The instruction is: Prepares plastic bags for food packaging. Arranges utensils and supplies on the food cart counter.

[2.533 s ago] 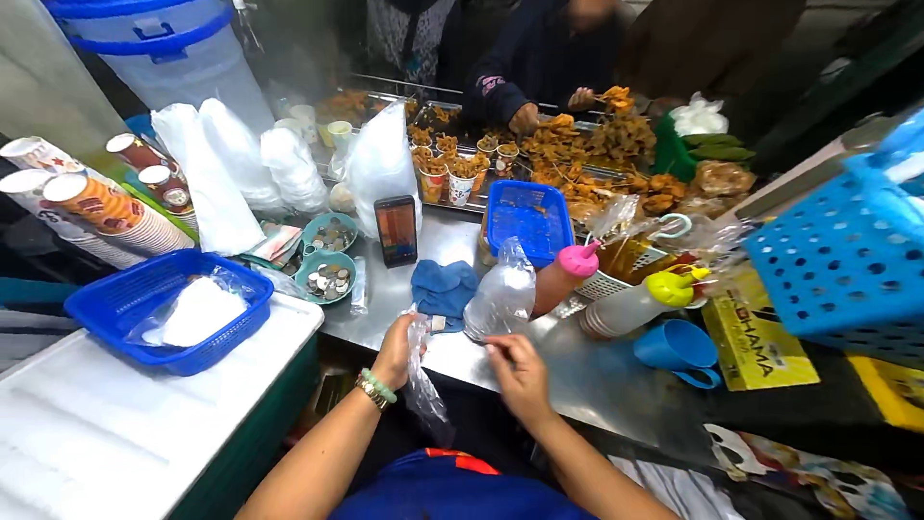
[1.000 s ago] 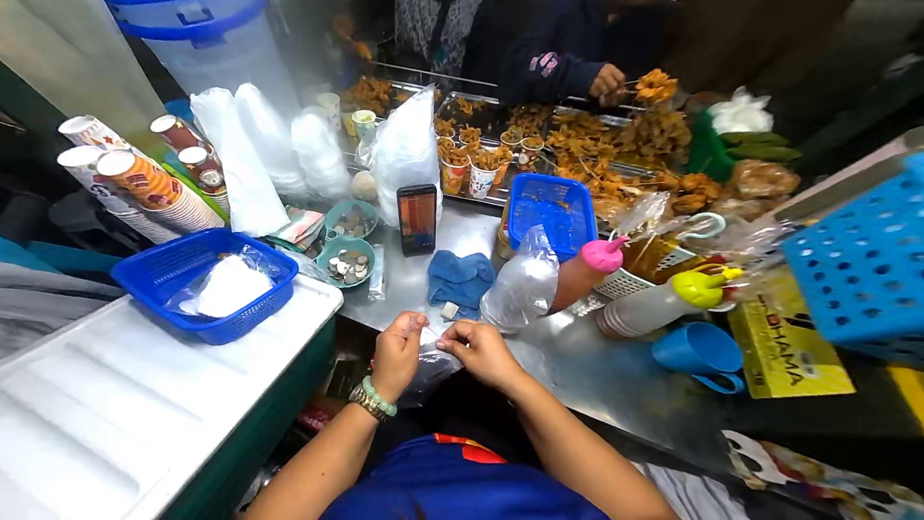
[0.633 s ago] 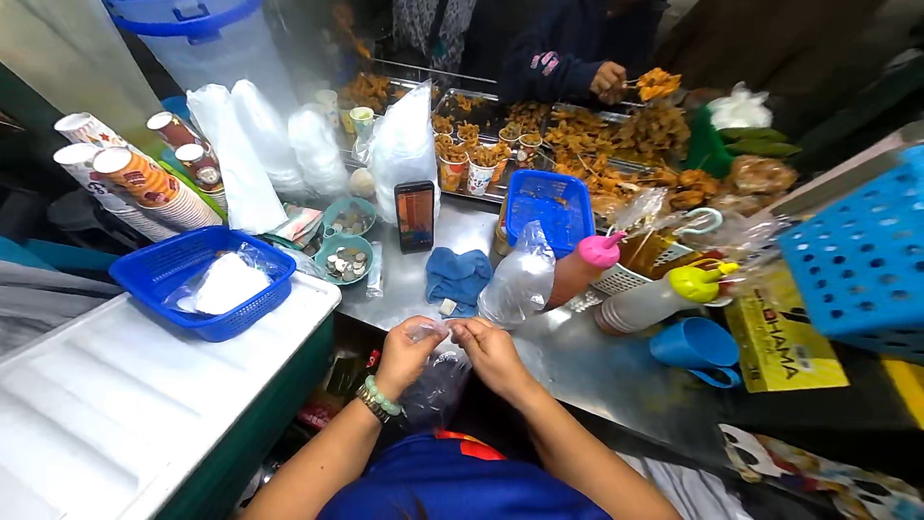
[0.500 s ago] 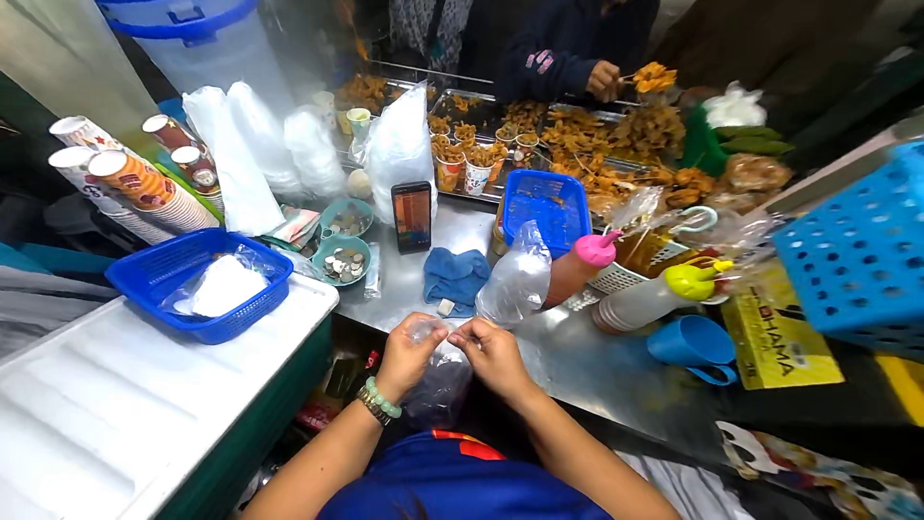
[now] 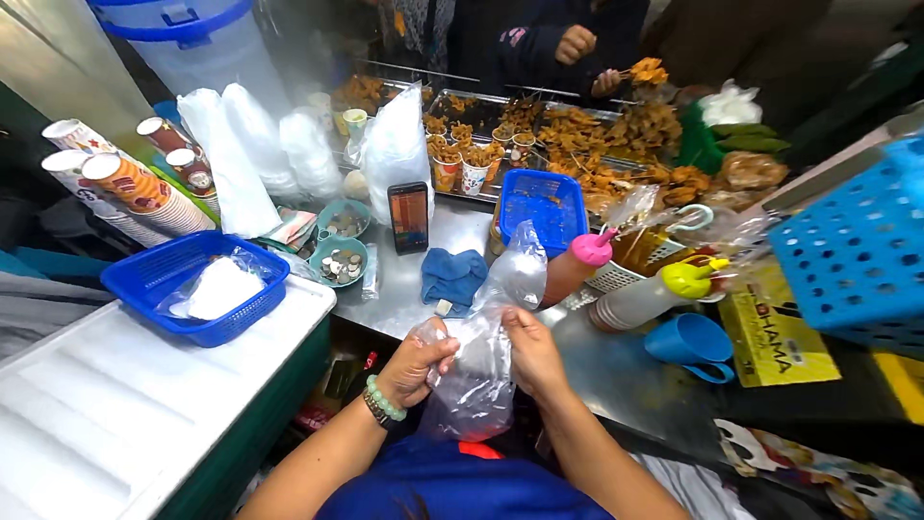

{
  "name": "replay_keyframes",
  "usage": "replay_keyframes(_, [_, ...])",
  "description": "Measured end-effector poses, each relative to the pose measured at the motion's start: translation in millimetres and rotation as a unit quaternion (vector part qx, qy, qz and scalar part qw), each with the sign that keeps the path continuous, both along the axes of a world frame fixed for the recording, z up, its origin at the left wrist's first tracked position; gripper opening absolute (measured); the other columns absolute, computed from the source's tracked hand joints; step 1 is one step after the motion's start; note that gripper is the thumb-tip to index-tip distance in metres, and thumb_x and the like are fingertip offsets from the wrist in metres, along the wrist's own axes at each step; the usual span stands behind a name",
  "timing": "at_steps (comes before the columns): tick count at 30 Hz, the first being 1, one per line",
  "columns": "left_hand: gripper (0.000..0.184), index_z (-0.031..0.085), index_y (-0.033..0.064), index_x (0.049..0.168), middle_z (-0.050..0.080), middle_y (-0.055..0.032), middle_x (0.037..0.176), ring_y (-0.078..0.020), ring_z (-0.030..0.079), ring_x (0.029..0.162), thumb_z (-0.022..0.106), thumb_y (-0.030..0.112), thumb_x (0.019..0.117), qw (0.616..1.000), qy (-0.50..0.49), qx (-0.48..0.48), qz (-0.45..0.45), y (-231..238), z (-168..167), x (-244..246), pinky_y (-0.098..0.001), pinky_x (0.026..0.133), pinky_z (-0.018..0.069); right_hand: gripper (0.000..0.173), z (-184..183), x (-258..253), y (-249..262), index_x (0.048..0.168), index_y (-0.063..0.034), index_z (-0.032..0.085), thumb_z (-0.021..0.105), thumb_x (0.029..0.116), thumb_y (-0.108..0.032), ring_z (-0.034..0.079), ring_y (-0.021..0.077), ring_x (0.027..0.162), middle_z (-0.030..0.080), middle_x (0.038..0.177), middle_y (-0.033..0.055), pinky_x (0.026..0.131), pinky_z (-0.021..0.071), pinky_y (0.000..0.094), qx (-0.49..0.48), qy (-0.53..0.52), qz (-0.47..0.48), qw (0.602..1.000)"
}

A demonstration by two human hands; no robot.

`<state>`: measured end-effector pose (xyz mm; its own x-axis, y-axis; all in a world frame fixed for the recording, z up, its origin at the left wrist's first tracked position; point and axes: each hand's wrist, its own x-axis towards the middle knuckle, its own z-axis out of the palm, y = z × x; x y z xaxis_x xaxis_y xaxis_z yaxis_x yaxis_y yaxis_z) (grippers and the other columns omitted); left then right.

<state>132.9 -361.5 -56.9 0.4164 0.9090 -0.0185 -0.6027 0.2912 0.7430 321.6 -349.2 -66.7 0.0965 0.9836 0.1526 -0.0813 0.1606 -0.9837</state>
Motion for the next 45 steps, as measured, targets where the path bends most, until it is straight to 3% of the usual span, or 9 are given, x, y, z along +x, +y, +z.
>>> replay_keyframes(5, [0.048, 0.052, -0.0063, 0.134, 0.070, -0.0036, 0.112, -0.0076, 0.068, 0.100, 0.069, -0.001, 0.0893, 0.978, 0.171, 0.111, 0.040, 8.8, 4.8, 21.0, -0.0260, 0.091, 0.0568, 0.025, 4.6, 8.7, -6.1, 0.103, 0.0019, 0.074, 0.053, 0.1036, -0.011, 0.065, 0.0015, 0.089, 0.070, 0.096, 0.0027, 0.084, 0.0545, 0.0197, 0.006, -0.070, 0.004, 0.998])
replay_keyframes(10, [0.011, 0.065, -0.0024, 0.105, 0.069, -0.0017, 0.099, -0.0044, 0.066, 0.093, 0.059, 0.000, 0.0955, 0.961, 0.221, 0.133, 0.096, 4.3, 4.6, 40.2, -0.0247, 0.086, 0.0561, 0.034, 2.7, -5.9, -18.4, 0.113, 0.0065, 0.071, 0.043, 0.1074, -0.012, 0.067, -0.0021, 0.094, 0.074, 0.102, 0.0063, 0.090, 0.0536, 0.0185, 0.034, -0.148, 0.005, 0.988])
replay_keyframes(17, [0.014, 0.058, 0.0210, 0.106, 0.068, 0.0115, 0.083, 0.0000, 0.066, 0.076, 0.063, 0.012, 0.0966, 0.992, -0.015, 0.105, -0.062, 12.3, 11.0, 13.2, -0.0192, 0.070, 0.0554, 0.031, 16.8, 25.6, -10.1, 0.102, -0.0217, 0.068, 0.039, 0.1108, -0.022, 0.069, 0.0007, 0.070, 0.073, 0.079, -0.0084, 0.068, 0.0596, 0.0200, -0.019, 0.290, 0.118, 0.950])
replay_keyframes(21, [0.019, 0.075, 0.0043, 0.099, 0.067, 0.0034, 0.094, -0.0002, 0.059, 0.089, 0.060, 0.016, 0.0991, 0.917, 0.251, 0.310, 0.001, 35.0, 27.6, 4.1, -0.0179, 0.081, 0.0483, 0.021, 20.2, 55.6, -0.8, 0.111, -0.0166, 0.077, 0.061, 0.0974, -0.010, 0.061, -0.0052, 0.089, 0.069, 0.100, -0.0127, 0.080, 0.0511, 0.0133, 0.165, 0.003, 0.116, 0.979])
replay_keyframes(24, [0.042, 0.061, 0.0006, 0.139, 0.065, -0.0185, 0.122, -0.0232, 0.062, 0.114, 0.048, 0.021, 0.1046, 0.784, 0.502, 0.364, -0.003, 49.2, 53.6, 22.2, -0.0405, 0.102, 0.0483, 0.033, 49.8, 60.5, 7.0, 0.100, -0.0092, 0.080, 0.049, 0.0893, -0.005, 0.054, 0.0061, 0.096, 0.059, 0.099, 0.0050, 0.085, 0.0452, 0.0201, 0.170, -0.278, 0.011, 0.945])
replay_keyframes(29, [0.058, 0.025, 0.0140, 0.163, 0.052, -0.0153, 0.147, -0.0129, 0.061, 0.114, 0.037, 0.011, 0.1066, 0.912, 0.364, 0.169, -0.078, 78.0, 55.5, 56.9, -0.0326, 0.095, 0.0519, 0.042, 65.8, 52.4, 44.0, 0.130, 0.0004, 0.068, 0.043, 0.0973, -0.005, 0.056, 0.0259, 0.106, 0.055, 0.120, 0.0229, 0.089, 0.0499, 0.0380, 0.070, -0.357, -0.089, 0.927])
replay_keyframes(36, [0.053, 0.047, 0.0073, 0.152, 0.061, -0.0178, 0.135, -0.0244, 0.061, 0.115, 0.053, 0.003, 0.0986, 0.875, 0.477, 0.030, -0.081, 96.6, -18.9, 62.1, -0.0438, 0.096, 0.0502, 0.021, -19.7, 42.5, 69.0, 0.110, 0.0081, 0.067, 0.053, 0.0976, 0.000, 0.066, 0.0271, 0.092, 0.066, 0.110, 0.0229, 0.084, 0.0554, 0.0459, -0.195, -0.271, -0.056, 0.941])
replay_keyframes(39, [0.039, 0.060, 0.0028, 0.140, 0.059, -0.0216, 0.140, -0.0338, 0.056, 0.131, 0.047, 0.012, 0.1037, 0.758, 0.639, 0.131, -0.010, 112.2, -21.4, 40.4, -0.0524, 0.112, 0.0427, 0.025, -46.4, 42.3, 65.2, 0.119, 0.0085, 0.065, 0.049, 0.1019, -0.001, 0.066, 0.0235, 0.090, 0.059, 0.121, 0.0245, 0.078, 0.0579, 0.0384, -0.185, -0.188, -0.107, 0.958])
replay_keyframes(45, [0.073, 0.016, 0.0215, 0.166, 0.047, -0.0305, 0.146, -0.0464, 0.068, 0.096, 0.048, 0.009, 0.1017, 0.507, 0.853, 0.121, -0.026, 152.5, -23.0, 0.9, -0.0613, 0.082, 0.0537, 0.035, -87.0, 42.8, 41.7, 0.123, 0.0078, 0.063, 0.043, 0.1071, -0.015, 0.061, 0.0095, 0.078, 0.056, 0.112, 0.0173, 0.068, 0.0539, 0.0218, -0.035, -0.160, -0.227, 0.960])
